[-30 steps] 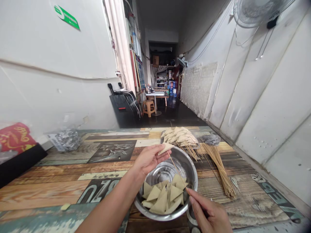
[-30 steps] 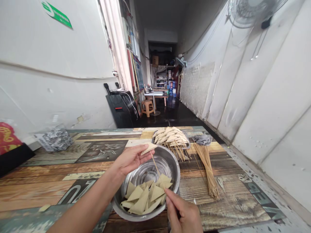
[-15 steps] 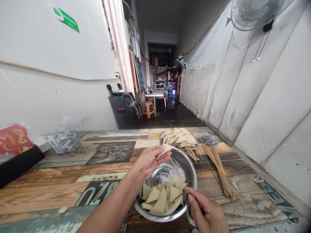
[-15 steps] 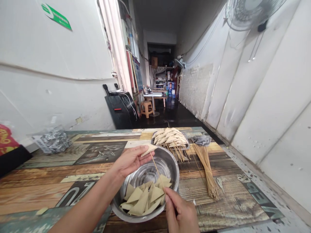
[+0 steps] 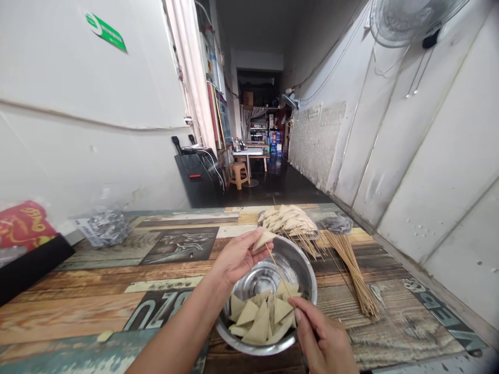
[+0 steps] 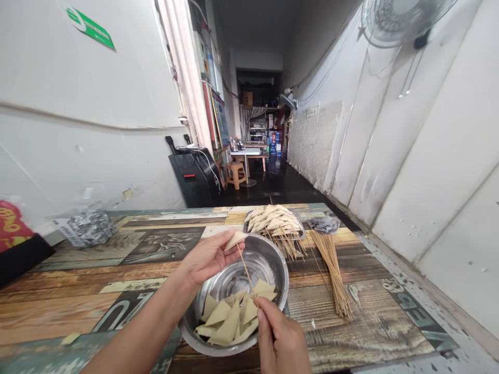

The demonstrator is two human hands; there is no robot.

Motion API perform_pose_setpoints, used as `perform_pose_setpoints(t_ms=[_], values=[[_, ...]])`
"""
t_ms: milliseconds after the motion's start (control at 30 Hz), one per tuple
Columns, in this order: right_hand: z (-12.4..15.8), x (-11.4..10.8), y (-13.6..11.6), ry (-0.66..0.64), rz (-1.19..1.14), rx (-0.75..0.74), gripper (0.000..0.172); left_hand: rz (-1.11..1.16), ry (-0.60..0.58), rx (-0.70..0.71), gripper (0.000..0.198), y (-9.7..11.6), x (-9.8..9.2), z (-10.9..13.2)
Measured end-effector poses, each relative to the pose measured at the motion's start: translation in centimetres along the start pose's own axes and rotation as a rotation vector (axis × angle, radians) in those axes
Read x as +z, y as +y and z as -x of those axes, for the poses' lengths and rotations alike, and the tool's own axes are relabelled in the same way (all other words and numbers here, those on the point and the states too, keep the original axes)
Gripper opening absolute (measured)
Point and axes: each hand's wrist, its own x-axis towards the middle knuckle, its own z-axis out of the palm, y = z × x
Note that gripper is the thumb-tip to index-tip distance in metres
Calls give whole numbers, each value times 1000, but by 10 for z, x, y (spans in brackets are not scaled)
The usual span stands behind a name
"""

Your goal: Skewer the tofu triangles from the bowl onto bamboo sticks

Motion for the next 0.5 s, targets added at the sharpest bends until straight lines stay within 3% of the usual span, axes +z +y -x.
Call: perform_pose_setpoints(t_ms=[100,233,500], values=[[1,1,4,42,26,-58,26,4,-6,-19,7,0,-1,0],[2,1,8,4,62,-133,23,-6,-14,-22,7,-1,-2,0],[3,2,7,-10,98,-139,25,-20,-43,-39,10,-3,-1,4]])
